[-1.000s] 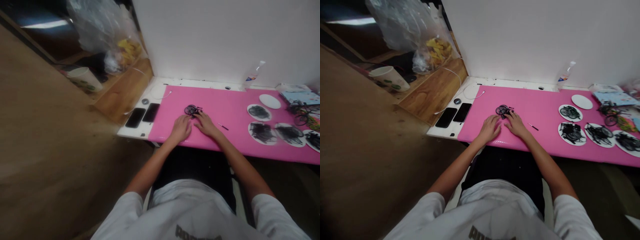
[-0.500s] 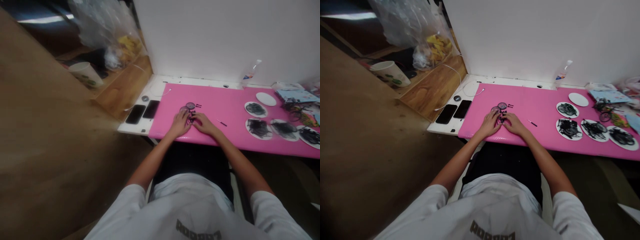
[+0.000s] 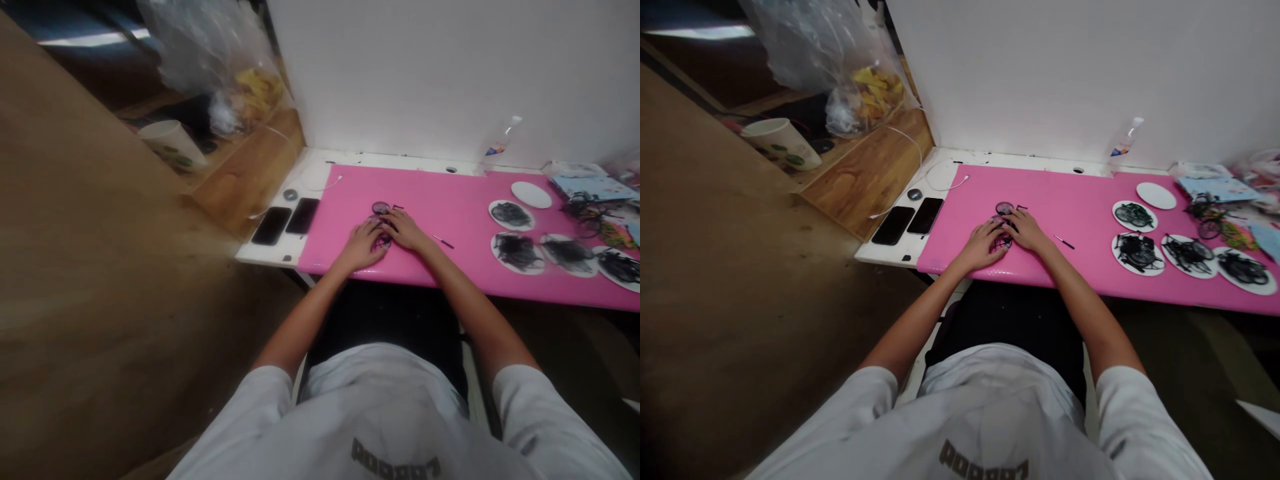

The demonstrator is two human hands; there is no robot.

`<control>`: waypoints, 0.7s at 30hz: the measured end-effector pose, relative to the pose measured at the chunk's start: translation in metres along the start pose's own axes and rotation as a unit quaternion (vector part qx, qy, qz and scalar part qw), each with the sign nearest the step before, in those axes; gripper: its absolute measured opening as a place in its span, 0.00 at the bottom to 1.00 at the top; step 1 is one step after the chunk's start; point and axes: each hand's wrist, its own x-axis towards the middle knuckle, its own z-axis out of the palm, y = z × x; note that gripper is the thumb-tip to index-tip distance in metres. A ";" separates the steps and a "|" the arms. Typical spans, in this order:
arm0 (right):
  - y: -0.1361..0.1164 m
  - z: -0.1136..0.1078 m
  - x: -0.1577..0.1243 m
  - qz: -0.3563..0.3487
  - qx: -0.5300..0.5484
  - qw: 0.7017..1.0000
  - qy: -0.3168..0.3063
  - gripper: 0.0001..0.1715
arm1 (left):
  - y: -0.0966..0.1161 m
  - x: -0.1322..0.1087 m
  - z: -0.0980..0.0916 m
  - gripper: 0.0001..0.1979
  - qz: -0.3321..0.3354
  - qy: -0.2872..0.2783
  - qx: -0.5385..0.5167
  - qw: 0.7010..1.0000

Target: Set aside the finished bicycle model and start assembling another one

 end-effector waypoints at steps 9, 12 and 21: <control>0.000 -0.006 -0.020 0.122 -0.094 0.988 0.014 0.38 | 0.000 0.002 0.004 0.39 -0.065 0.035 0.013 0.997; -0.002 -0.007 -0.022 0.162 -0.107 0.980 0.037 0.37 | 0.001 0.002 0.005 0.35 -0.100 0.022 0.051 0.993; 0.005 0.007 0.003 0.093 -0.057 0.993 0.039 0.44 | 0.003 0.002 0.004 0.31 -0.118 0.002 0.075 0.990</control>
